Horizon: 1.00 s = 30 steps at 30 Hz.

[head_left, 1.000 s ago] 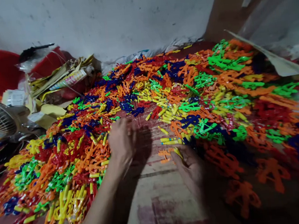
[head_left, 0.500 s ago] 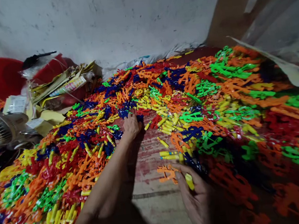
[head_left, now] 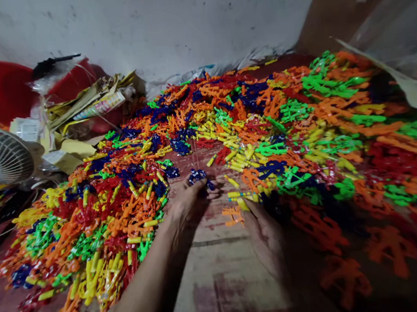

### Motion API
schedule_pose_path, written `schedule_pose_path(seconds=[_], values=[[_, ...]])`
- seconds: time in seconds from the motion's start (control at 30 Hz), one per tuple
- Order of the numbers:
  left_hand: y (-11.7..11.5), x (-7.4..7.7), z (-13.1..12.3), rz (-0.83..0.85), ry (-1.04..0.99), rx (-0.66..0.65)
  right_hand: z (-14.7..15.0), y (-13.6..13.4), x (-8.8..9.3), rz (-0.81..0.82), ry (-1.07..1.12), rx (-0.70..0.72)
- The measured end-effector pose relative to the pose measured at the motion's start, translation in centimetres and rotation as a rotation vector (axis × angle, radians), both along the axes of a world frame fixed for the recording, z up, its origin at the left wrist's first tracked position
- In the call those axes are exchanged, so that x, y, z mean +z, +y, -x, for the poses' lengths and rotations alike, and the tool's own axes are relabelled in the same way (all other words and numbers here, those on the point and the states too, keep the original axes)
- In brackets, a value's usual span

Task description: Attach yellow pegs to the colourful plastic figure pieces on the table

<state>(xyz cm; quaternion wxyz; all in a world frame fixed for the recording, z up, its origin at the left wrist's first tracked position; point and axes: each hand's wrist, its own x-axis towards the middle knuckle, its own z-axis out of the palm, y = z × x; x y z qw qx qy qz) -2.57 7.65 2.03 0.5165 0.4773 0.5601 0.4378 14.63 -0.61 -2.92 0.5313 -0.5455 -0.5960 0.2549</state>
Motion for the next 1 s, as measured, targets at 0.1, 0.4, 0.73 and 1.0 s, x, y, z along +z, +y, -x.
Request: schedule_pose_path(seconds=[0.1,0.4,0.73,1.0], values=[[-2.8,0.3,-0.8,0.244,-0.629,0.029,0.2,-0.2,1.5,0.045,-0.071,0.123],[-5.5,1.1,-2.8,0.426,-0.880,0.190,0.0,-1.3,1.1,0.060,-0.117,0.057],[-6.7,1.5,-4.6,0.457,-0.881,0.168,0.1,-2.2,0.7,0.116,0.042,0.097],[-7.1,0.6,-5.1,0.457,-0.949,0.176,-0.7,-2.1,0.4,0.046,-0.033,0.118]])
